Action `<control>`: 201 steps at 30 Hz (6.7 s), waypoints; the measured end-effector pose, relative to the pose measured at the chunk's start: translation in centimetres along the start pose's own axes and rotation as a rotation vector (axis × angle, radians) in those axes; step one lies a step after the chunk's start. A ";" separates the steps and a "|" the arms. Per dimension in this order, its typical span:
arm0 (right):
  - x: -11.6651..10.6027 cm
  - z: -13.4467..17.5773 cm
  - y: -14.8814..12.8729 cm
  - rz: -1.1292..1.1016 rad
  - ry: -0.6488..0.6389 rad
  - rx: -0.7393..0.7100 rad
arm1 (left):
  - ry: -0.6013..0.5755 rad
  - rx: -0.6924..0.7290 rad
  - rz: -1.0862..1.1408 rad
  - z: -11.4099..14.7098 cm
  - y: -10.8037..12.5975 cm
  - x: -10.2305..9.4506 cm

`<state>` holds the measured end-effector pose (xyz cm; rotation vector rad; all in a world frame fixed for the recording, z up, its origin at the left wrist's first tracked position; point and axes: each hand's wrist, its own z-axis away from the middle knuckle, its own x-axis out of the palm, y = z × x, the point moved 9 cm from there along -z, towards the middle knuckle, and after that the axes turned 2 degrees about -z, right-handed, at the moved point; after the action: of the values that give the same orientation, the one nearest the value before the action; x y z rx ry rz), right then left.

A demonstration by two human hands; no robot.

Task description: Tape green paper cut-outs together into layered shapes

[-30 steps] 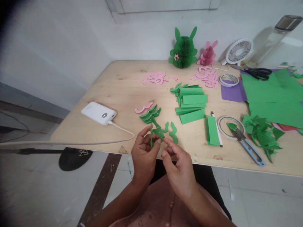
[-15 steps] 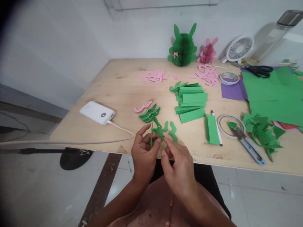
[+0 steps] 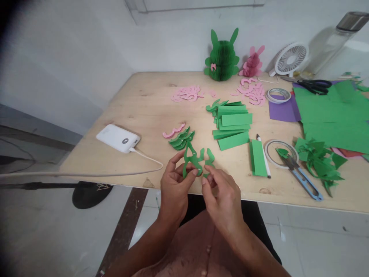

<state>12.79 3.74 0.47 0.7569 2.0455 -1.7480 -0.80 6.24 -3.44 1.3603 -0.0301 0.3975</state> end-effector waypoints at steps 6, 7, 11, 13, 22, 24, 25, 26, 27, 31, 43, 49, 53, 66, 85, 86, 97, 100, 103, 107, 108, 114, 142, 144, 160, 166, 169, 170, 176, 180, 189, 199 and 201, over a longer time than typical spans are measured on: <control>0.2 -0.7 2.0 -0.213 -0.037 0.197 | -0.046 -0.041 0.011 0.2 -0.3 0.6; 0.3 -0.8 2.1 -0.228 -0.039 0.206 | -0.049 -0.040 0.002 0.2 -0.3 0.7; 0.7 -1.0 2.7 -0.284 -0.031 0.249 | -0.074 -0.023 -0.035 0.3 -0.3 1.1; 0.9 -1.1 3.1 -0.345 -0.022 0.281 | -0.100 -0.015 -0.037 0.3 -0.1 1.4; 1.1 -1.3 4.1 -0.603 0.013 0.402 | -0.152 -0.090 0.119 0.4 -0.1 1.3; 1.2 -1.3 4.0 -0.622 0.009 0.398 | -0.148 -0.137 0.139 0.4 -0.4 1.4; 1.2 -1.3 3.9 -0.632 0.007 0.395 | -0.154 -0.158 0.137 0.3 -0.6 1.6; 1.3 -1.3 3.8 -0.643 0.007 0.391 | -0.163 -0.172 0.129 0.3 -0.7 1.8; 1.2 -1.4 3.7 -0.656 0.010 0.387 | -0.169 -0.176 0.120 0.3 -0.8 1.9; 1.0 -1.4 3.5 -0.692 0.014 0.373 | -0.179 -0.137 0.099 0.1 -0.7 2.2; 1.0 -1.5 3.8 -0.692 0.026 0.378 | -0.208 -0.082 -0.017 -0.2 -0.1 2.4; 1.3 -1.3 3.2 -0.681 -0.025 0.344 | -0.278 -0.208 -0.002 -1.2 -0.8 3.4; 1.0 -1.4 2.9 -0.621 -0.033 0.327 | -0.292 -0.223 -0.029 -1.5 -0.8 3.6; -0.6 -3.4 3.1 -0.587 0.089 0.331 | -0.535 -0.273 -0.172 -0.3 -0.7 4.5; -1.2 -3.5 3.0 -0.303 0.089 0.231 | -0.469 0.185 -0.902 -5.0 3.2 0.9; -1.3 -3.3 3.0 -0.273 0.088 0.217 | -0.450 0.210 -0.989 -5.5 3.5 0.8; -2.6 -0.9 3.1 0.013 0.088 0.005 | -0.312 0.180 -1.602 -6.6 2.8 0.2; -2.6 -0.4 3.0 0.068 0.087 -0.056 | -0.264 0.211 -1.565 -6.4 3.0 -0.2; -2.6 0.0 2.9 0.103 0.097 -0.116 | -0.187 0.359 -1.470 -5.8 4.0 -0.5; -2.4 0.4 3.2 0.133 0.097 -0.173 | -0.113 0.728 -1.327 -4.4 6.1 -0.5; -2.3 0.5 3.2 0.134 0.095 -0.189 | -0.125 0.793 -1.316 -4.2 6.2 -0.4; -1.5 0.4 2.9 0.131 0.064 -0.236 | -0.293 0.817 -1.490 -5.7 4.6 0.3; -1.5 0.2 2.0 0.123 0.086 -0.293 | -0.243 0.681 -1.572 -8.9 3.0 1.0; -1.5 0.2 1.9 0.123 0.085 -0.292 | -0.221 0.653 -1.603 -9.4 2.8 1.2; -1.3 0.5 2.2 0.114 0.084 -0.324 | -0.080 0.674 -1.559 -10.3 2.9 1.4; -1.3 0.5 2.1 0.113 0.084 -0.348 | -0.151 0.782 -1.285 -6.4 4.2 -0.4; -1.2 0.6 2.2 0.115 0.079 -0.364 | -0.174 0.798 -1.182 -4.8 4.2 -1.2; -1.2 0.7 2.2 0.119 0.078 -0.367 | -0.169 0.799 -1.154 -4.4 4.2 -1.4; -1.1 0.7 2.5 0.140 0.067 -0.359 | -0.155 0.824 -1.082 -2.9 3.8 -1.6; -1.0 0.6 2.6 0.150 0.058 -0.357 | -0.194 0.824 -1.034 -2.2 3.6 -1.2; -1.1 0.3 2.7 0.148 0.061 -0.322 | -0.225 0.858 -0.998 -1.6 3.5 -0.6; -1.2 0.1 3.1 0.150 0.067 -0.287 | -0.225 0.851 -0.968 -1.3 3.3 -0.9; -1.1 0.1 3.2 0.158 0.074 -0.287 | -0.223 0.839 -0.959 -1.4 3.1 -1.0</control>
<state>15.57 3.73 -1.45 0.8744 2.1568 -1.3232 -2.94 7.82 -1.07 2.0354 0.6463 -0.6282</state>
